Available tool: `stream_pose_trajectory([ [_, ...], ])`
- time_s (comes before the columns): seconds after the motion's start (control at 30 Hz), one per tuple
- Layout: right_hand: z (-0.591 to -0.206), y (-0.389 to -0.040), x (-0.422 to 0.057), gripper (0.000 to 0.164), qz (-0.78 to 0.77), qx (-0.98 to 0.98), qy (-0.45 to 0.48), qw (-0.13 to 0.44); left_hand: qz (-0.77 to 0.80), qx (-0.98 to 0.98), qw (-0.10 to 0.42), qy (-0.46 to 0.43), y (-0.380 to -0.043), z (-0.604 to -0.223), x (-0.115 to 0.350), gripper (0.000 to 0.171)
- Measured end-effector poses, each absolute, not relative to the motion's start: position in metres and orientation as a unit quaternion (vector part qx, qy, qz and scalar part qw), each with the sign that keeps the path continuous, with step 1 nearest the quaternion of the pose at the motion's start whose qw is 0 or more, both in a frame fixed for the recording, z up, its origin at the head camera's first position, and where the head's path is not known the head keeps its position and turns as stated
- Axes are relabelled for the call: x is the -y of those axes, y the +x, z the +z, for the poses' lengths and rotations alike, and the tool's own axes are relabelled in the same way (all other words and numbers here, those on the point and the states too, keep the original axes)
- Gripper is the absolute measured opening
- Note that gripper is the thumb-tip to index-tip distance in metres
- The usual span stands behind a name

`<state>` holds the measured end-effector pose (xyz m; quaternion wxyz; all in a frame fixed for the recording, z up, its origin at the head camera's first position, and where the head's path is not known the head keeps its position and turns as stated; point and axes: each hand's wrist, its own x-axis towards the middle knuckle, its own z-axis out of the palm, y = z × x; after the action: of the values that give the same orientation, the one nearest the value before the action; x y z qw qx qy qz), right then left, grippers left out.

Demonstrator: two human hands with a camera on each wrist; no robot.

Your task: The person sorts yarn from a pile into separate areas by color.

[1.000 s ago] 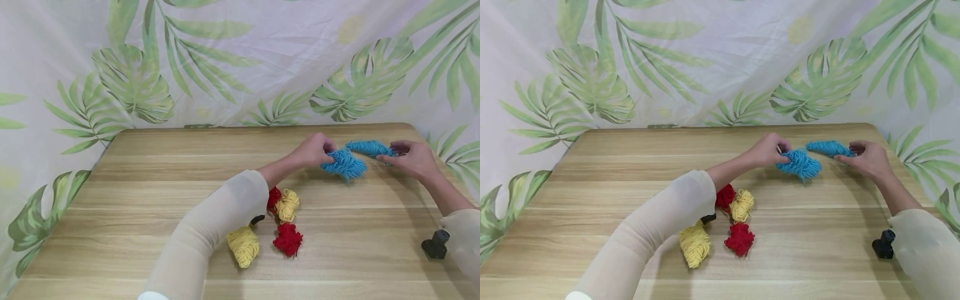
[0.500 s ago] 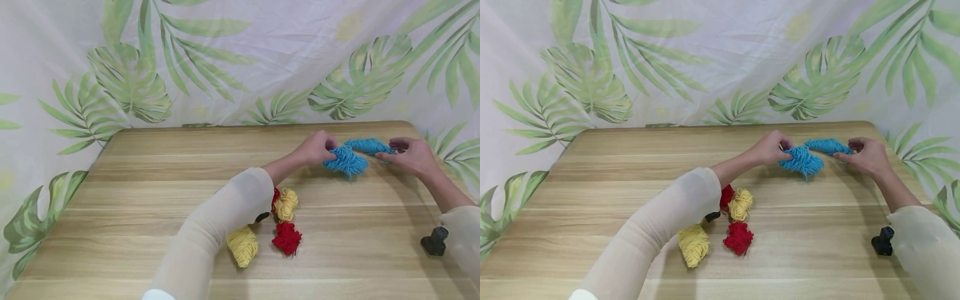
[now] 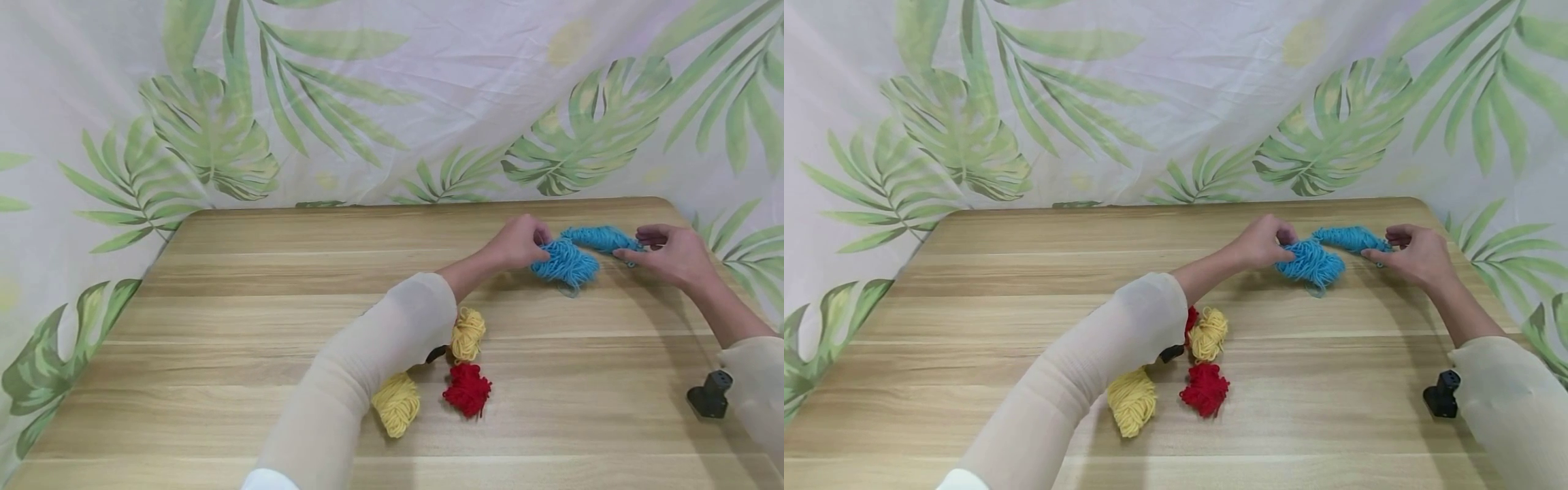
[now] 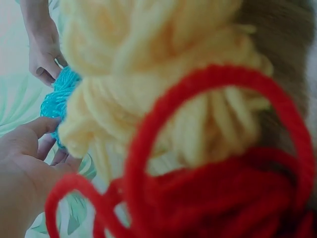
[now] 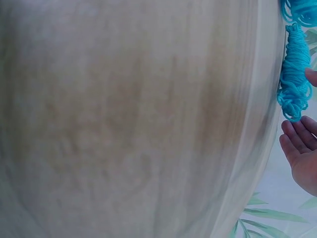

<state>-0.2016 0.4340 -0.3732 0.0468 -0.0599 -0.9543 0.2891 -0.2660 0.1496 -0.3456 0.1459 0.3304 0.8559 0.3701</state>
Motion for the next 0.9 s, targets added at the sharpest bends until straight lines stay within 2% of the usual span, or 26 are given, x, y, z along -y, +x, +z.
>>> stream_pose_trajectory([
  [0.37,-0.372,-0.202,-0.434,0.071,0.295,0.952,-0.056,0.054,0.397,-0.846,0.131,0.33,-0.263,-0.346,-0.159,0.003],
  [0.5,-0.373,-0.201,-0.435,0.071,0.296,0.952,-0.058,0.05,0.388,-0.854,0.123,0.324,-0.262,-0.347,-0.163,0.005],
  [0.9,-0.373,-0.201,-0.436,0.071,0.302,0.95,-0.06,0.049,0.393,-0.877,0.114,0.251,-0.256,-0.344,-0.178,0.004],
])
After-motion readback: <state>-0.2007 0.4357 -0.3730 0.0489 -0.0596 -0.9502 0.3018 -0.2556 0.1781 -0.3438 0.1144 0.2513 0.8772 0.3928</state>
